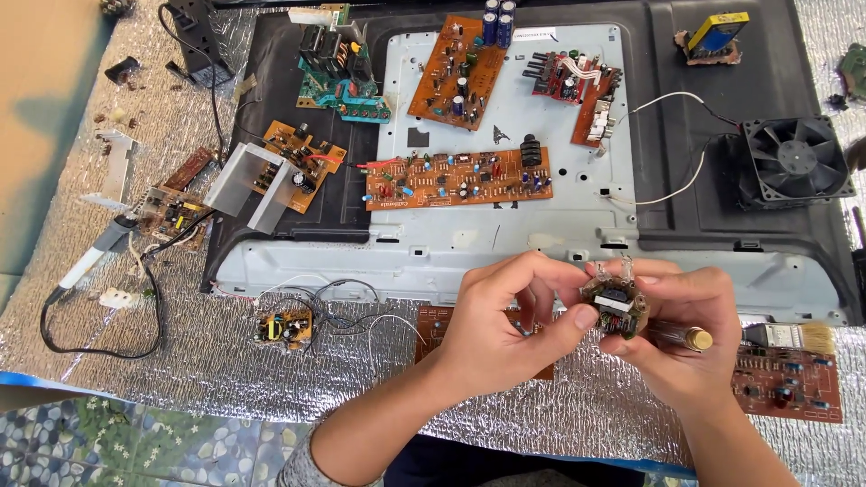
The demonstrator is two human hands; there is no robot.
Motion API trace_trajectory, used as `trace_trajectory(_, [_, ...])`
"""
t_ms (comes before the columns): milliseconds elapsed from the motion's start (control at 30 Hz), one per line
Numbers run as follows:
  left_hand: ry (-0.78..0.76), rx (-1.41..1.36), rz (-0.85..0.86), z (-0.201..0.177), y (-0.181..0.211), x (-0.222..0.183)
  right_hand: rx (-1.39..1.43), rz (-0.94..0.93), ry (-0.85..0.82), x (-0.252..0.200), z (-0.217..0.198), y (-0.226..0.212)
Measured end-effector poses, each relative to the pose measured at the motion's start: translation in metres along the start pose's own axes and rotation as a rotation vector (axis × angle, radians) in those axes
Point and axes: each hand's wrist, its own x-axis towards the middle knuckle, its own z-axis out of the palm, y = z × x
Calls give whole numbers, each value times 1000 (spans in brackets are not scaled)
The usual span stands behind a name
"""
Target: Disassembling internal components of a television, including circuit boards and small electronic parts, using a screwdriver.
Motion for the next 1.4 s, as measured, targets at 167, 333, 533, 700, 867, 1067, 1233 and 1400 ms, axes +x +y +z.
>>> trace_trajectory(167, [25,-30,42,3,-3,-2,15,-26,-21,-1,-1,1])
trace_trajectory(333, [28,-54,40,3,-5,-3,-36,-29,-15,0,-1,1])
trace_trajectory(533, [93,41,147,5,-9,-3,-113,-33,-38,8,8,-9])
trace_trajectory(700, [182,306,432,5,-16,0,-50,63,-12,1,1,-5])
trace_trajectory(867, [114,400,426,3,-11,1,-176,121,81,-1,-2,2])
trace_trajectory(1067, [21,268,272,-4,-1,4,-108,89,25,8,3,-13])
trace_trajectory(1233, [2,351,306,-10,-1,11,-289,23,-24,16,7,-20])
trace_trajectory(1400, [-23,411,308,-15,-2,13,-478,-19,-56,22,15,-30])
